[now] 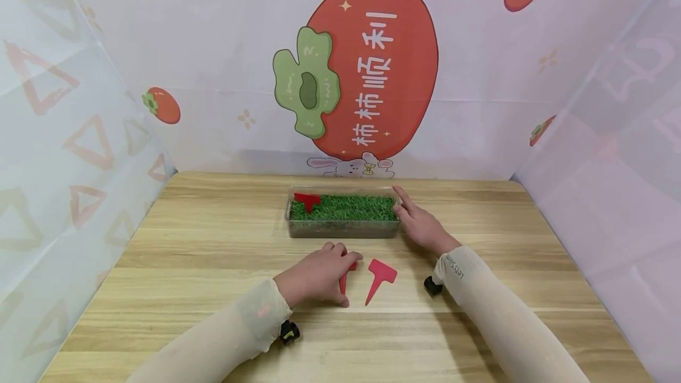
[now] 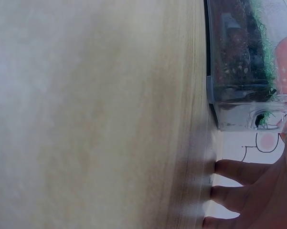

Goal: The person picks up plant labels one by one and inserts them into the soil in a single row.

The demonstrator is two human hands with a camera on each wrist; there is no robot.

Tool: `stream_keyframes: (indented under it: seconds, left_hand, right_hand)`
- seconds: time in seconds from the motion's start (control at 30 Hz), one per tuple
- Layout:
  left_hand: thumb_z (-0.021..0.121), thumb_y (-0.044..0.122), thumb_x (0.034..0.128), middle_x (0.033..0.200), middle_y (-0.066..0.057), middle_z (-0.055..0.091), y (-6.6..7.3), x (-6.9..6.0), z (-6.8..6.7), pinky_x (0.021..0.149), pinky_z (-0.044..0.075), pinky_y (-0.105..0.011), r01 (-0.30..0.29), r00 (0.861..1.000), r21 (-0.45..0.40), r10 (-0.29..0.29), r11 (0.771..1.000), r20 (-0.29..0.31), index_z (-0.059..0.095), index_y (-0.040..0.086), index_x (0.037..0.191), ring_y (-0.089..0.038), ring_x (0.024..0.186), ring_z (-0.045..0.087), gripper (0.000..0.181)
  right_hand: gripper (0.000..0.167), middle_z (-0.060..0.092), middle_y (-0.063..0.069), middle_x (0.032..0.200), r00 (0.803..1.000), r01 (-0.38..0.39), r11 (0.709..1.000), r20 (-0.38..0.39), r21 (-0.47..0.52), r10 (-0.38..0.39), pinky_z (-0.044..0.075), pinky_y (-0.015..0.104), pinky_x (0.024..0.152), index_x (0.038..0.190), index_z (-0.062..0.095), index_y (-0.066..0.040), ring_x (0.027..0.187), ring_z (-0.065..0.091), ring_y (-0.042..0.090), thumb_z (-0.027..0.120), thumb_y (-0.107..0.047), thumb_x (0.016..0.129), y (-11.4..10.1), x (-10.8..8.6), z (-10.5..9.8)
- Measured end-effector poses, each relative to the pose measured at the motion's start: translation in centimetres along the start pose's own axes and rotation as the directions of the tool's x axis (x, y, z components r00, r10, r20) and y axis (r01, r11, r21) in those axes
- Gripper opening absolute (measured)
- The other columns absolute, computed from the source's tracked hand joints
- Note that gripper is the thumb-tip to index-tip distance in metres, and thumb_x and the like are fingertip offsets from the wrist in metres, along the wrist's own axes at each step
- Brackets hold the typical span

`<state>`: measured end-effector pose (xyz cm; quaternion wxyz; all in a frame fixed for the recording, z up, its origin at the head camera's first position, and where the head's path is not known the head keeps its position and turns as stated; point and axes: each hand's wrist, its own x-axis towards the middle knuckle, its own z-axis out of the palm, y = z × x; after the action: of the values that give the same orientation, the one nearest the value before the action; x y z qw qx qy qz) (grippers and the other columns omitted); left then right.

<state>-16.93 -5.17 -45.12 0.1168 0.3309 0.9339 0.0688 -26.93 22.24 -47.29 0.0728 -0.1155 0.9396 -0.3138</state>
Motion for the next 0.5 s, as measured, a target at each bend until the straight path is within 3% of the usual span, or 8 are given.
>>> stream_keyframes:
  seconds: [0.2, 0.5]
  left_hand:
    - [0.089, 0.055, 0.0663, 0.122, -0.003, 0.054, 0.02, 0.03, -0.06, 0.082, 0.053, -0.03, 0.003, 1.0, 0.016, -0.003, 1.0, -0.019, 0.048, 0.017, 0.147, -0.019, 0.105, 0.05, 0.099]
    - [0.091, 0.055, 0.0635, 0.12, -0.003, 0.051, 0.23, -0.05, 0.0, 0.087, 0.053, -0.03, -0.015, 0.997, 0.06, 0.019, 0.998, -0.073, 0.047, 0.011, 0.147, -0.019, 0.105, 0.051, 0.105]
  right_hand:
    - [0.055, 0.039, 0.015, 0.157, 1.0, -0.002, 1.0, -0.008, -0.002, 0.002, 0.03, 0.064, 0.114, 0.155, -0.002, -0.056, 0.14, 0.042, 0.043, 0.024, -0.057, 0.106, 0.02, 0.0, 0.0]
    - [0.055, 0.038, 0.018, 0.157, 1.0, -0.004, 1.0, -0.003, -0.005, 0.004, 0.029, 0.064, 0.114, 0.155, -0.004, -0.054, 0.14, 0.041, 0.044, 0.023, -0.055, 0.107, -0.01, -0.16, 0.03]
